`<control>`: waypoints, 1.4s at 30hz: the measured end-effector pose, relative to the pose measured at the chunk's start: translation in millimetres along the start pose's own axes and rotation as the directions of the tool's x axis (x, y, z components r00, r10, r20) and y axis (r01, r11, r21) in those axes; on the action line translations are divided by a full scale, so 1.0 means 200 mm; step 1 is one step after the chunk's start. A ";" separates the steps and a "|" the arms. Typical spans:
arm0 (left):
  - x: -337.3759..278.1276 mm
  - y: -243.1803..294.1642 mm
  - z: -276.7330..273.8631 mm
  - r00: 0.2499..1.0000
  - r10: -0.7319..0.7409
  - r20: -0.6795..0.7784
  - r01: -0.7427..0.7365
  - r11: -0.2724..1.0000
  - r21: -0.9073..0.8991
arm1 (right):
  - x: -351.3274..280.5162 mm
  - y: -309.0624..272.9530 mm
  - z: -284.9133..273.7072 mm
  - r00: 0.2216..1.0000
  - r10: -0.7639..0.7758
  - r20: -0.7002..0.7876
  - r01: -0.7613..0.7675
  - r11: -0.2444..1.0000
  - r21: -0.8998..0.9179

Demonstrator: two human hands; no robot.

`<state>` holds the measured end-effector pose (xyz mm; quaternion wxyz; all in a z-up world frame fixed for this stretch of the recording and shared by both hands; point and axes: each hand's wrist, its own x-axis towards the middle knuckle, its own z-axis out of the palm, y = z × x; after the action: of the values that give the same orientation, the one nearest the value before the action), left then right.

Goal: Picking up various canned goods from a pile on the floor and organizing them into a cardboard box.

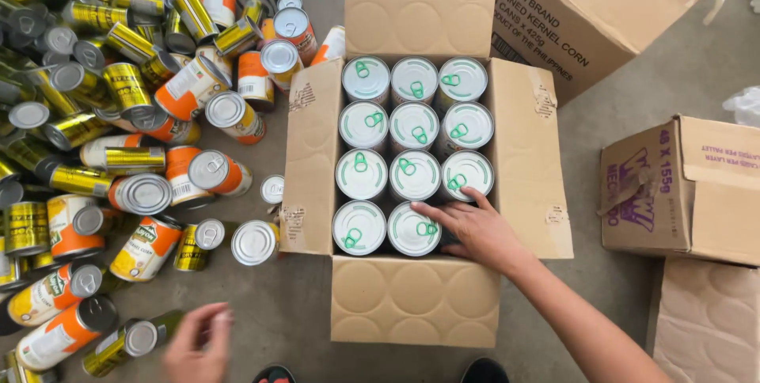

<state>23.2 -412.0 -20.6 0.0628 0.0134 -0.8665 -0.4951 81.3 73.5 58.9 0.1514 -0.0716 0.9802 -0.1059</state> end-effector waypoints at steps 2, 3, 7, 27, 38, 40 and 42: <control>0.02 0.28 0.17 0.981 0.183 0.068 -0.191 0.970 0.153 | 0.03 0.01 -0.01 0.999 -0.006 -0.046 0.006 1.000 0.010; 0.03 0.41 0.24 0.880 0.407 0.245 -0.450 0.878 0.161 | 0.02 0.01 0.00 0.999 -0.009 -0.047 0.009 1.000 -0.007; 0.07 0.78 0.57 0.337 0.743 0.579 -0.854 0.500 -0.144 | 0.02 0.03 0.04 0.988 -0.060 -0.143 0.055 0.998 -0.038; 0.01 0.83 0.92 0.326 0.590 0.739 -0.890 0.454 0.030 | 0.07 -0.03 0.04 0.986 0.139 -0.097 -0.129 0.986 0.108; 0.01 0.81 0.91 0.350 0.592 0.726 -0.880 0.474 0.038 | 0.08 0.01 0.13 0.971 0.145 -0.189 -0.100 0.968 0.229; 0.03 0.81 0.86 0.345 0.546 0.764 -0.864 0.502 0.032 | 0.11 0.04 0.17 0.958 0.152 -0.243 -0.097 0.969 0.226; 0.06 0.71 0.83 0.380 0.632 0.675 -0.851 0.524 -0.011 | 0.11 0.17 0.33 0.964 0.101 -0.245 -0.065 0.987 0.150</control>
<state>-3.5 -199.4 19.7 -0.0013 -0.5315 -0.8155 -0.2291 77.5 90.4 -16.7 0.0348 -0.0057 0.9837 -0.1763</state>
